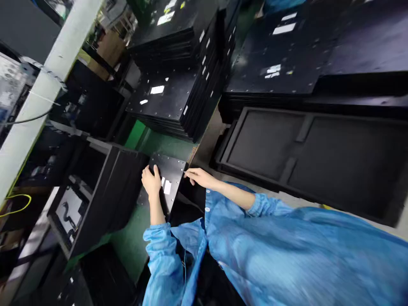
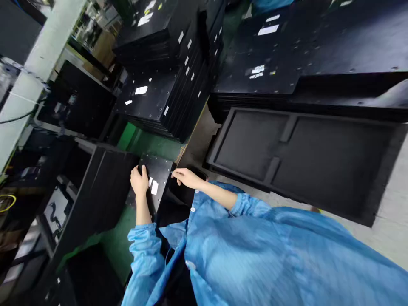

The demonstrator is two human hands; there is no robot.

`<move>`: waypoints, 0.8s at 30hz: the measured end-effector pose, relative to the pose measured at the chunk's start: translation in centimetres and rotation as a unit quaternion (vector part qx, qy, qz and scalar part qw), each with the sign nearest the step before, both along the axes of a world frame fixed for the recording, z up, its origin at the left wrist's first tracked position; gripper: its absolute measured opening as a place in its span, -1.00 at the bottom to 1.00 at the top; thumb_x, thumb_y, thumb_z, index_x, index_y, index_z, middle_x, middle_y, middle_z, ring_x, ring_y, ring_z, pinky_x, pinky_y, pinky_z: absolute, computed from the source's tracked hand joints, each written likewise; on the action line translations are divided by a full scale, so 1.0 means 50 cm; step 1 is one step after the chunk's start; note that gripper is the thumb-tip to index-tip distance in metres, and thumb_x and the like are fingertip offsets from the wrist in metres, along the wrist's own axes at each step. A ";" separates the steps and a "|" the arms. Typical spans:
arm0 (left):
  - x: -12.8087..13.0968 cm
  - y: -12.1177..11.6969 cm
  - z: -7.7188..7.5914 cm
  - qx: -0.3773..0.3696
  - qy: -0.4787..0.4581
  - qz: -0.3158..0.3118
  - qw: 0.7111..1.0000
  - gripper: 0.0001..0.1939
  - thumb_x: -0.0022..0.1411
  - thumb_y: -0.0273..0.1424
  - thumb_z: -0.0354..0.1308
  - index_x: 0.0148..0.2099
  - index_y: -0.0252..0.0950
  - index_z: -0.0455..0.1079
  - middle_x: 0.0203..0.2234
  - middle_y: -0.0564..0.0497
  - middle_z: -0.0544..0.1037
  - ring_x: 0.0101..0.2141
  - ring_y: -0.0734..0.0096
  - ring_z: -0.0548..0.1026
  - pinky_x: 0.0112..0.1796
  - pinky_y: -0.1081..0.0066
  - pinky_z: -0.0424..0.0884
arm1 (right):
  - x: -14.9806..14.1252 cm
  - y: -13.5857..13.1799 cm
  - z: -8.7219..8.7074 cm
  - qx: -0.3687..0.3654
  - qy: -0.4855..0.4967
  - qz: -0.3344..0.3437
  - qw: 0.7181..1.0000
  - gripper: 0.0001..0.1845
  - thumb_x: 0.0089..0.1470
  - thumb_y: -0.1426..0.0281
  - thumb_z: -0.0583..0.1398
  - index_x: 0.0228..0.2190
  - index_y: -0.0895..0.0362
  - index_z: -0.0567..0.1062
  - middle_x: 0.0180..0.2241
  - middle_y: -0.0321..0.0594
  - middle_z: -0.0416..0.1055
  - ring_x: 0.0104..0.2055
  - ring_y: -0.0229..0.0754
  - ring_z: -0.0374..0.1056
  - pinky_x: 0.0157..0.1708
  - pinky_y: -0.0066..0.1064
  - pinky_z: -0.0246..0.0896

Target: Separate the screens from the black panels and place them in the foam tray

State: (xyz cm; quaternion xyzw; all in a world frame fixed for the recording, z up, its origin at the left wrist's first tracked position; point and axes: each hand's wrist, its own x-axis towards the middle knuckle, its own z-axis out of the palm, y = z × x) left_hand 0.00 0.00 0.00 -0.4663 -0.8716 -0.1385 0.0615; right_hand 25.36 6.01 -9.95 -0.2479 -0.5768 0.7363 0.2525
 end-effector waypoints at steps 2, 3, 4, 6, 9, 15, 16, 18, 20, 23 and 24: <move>0.002 -0.001 0.002 -0.001 0.000 -0.001 1.000 -0.32 0.60 0.02 -0.09 0.33 -0.45 0.46 0.16 -0.40 0.60 0.19 -0.23 0.55 0.21 -0.06 0.46 | 0.001 0.003 0.004 0.012 -0.006 -0.033 0.999 -0.32 0.44 -0.15 0.08 -0.17 0.16 0.69 -0.39 -0.23 0.59 -0.20 -0.10 0.47 -0.03 -0.31 0.21; 0.002 -0.001 0.003 -0.002 0.000 -0.002 1.000 -0.32 0.60 0.02 -0.10 0.33 -0.44 0.45 0.16 -0.40 0.60 0.19 -0.22 0.55 0.21 -0.06 0.46 | 0.002 0.004 0.005 0.017 -0.008 -0.042 0.999 -0.32 0.44 -0.15 0.08 -0.19 0.16 0.70 -0.33 -0.20 0.61 -0.15 -0.09 0.47 0.00 -0.31 0.21; 0.003 -0.002 0.004 -0.002 0.000 -0.002 1.000 -0.32 0.60 0.02 -0.10 0.34 -0.44 0.45 0.17 -0.40 0.60 0.19 -0.22 0.55 0.21 -0.06 0.46 | 0.004 0.005 0.006 0.022 -0.009 -0.046 0.999 -0.32 0.43 -0.15 0.08 -0.20 0.15 0.70 -0.29 -0.19 0.62 -0.13 -0.09 0.47 0.00 -0.31 0.21; 0.004 -0.002 0.006 -0.004 -0.001 -0.002 1.000 -0.32 0.60 0.02 -0.10 0.34 -0.44 0.45 0.17 -0.40 0.59 0.20 -0.23 0.54 0.21 -0.08 0.46 | 0.007 0.007 0.007 0.032 -0.011 -0.032 0.999 -0.34 0.41 -0.15 0.12 -0.17 0.14 0.72 -0.27 -0.21 0.59 -0.17 -0.12 0.44 -0.07 -0.33 0.21; 0.005 -0.002 0.006 -0.007 -0.002 -0.001 1.000 -0.32 0.60 0.02 -0.11 0.35 -0.44 0.44 0.17 -0.41 0.59 0.20 -0.24 0.54 0.21 -0.10 0.45 | 0.010 0.008 0.003 0.025 0.004 -0.007 1.000 -0.36 0.41 -0.15 0.13 -0.14 0.13 0.71 -0.35 -0.27 0.52 -0.29 -0.19 0.35 -0.19 -0.37 0.17; 0.002 -0.002 0.009 -0.021 -0.002 -0.006 1.000 -0.30 0.59 0.03 -0.10 0.36 -0.46 0.41 0.20 -0.43 0.57 0.21 -0.26 0.53 0.21 -0.12 0.45 | 0.004 0.005 -0.006 0.014 0.037 -0.018 0.999 -0.33 0.37 -0.19 0.17 -0.11 0.18 0.67 -0.46 -0.34 0.41 -0.39 -0.24 0.25 -0.29 -0.40 0.10; 0.001 -0.001 0.010 -0.025 -0.002 -0.007 1.000 -0.30 0.59 0.03 -0.10 0.37 -0.46 0.41 0.21 -0.43 0.56 0.21 -0.27 0.53 0.22 -0.12 0.44 | 0.002 0.004 -0.004 0.007 0.042 -0.016 0.999 -0.31 0.36 -0.19 0.17 -0.11 0.19 0.67 -0.49 -0.35 0.38 -0.41 -0.25 0.22 -0.31 -0.40 0.08; 0.000 0.000 0.011 -0.033 -0.005 -0.010 0.999 -0.29 0.59 0.03 -0.11 0.38 -0.46 0.39 0.23 -0.44 0.55 0.23 -0.28 0.51 0.22 -0.13 0.44 | 0.001 0.003 0.004 -0.005 0.045 -0.014 0.999 -0.30 0.35 -0.19 0.17 -0.12 0.21 0.67 -0.53 -0.39 0.32 -0.45 -0.27 0.17 -0.34 -0.40 0.05; -0.001 0.000 0.013 -0.040 -0.007 -0.011 0.999 -0.30 0.59 0.02 -0.11 0.39 -0.46 0.38 0.24 -0.44 0.54 0.25 -0.28 0.50 0.24 -0.13 0.43 | 0.001 0.007 0.018 0.002 0.029 -0.015 0.999 -0.32 0.36 -0.16 0.17 -0.15 0.22 0.67 -0.56 -0.41 0.28 -0.48 -0.28 0.15 -0.36 -0.40 0.04; -0.002 0.000 0.014 -0.044 -0.012 -0.010 0.999 -0.29 0.59 0.03 -0.12 0.40 -0.44 0.37 0.25 -0.43 0.54 0.27 -0.27 0.48 0.25 -0.14 0.42 | 0.008 0.029 0.051 0.055 -0.044 -0.001 0.998 -0.44 0.38 -0.02 0.18 -0.21 0.20 0.71 -0.58 -0.38 0.33 -0.51 -0.29 0.17 -0.37 -0.40 0.04; -0.003 -0.001 0.014 -0.044 -0.014 -0.010 0.999 -0.29 0.59 0.03 -0.12 0.40 -0.44 0.37 0.25 -0.43 0.54 0.27 -0.26 0.48 0.26 -0.14 0.41 | 0.011 0.039 0.064 0.083 -0.073 0.008 0.994 -0.51 0.38 0.04 0.20 -0.23 0.19 0.73 -0.55 -0.35 0.40 -0.50 -0.29 0.20 -0.35 -0.40 0.06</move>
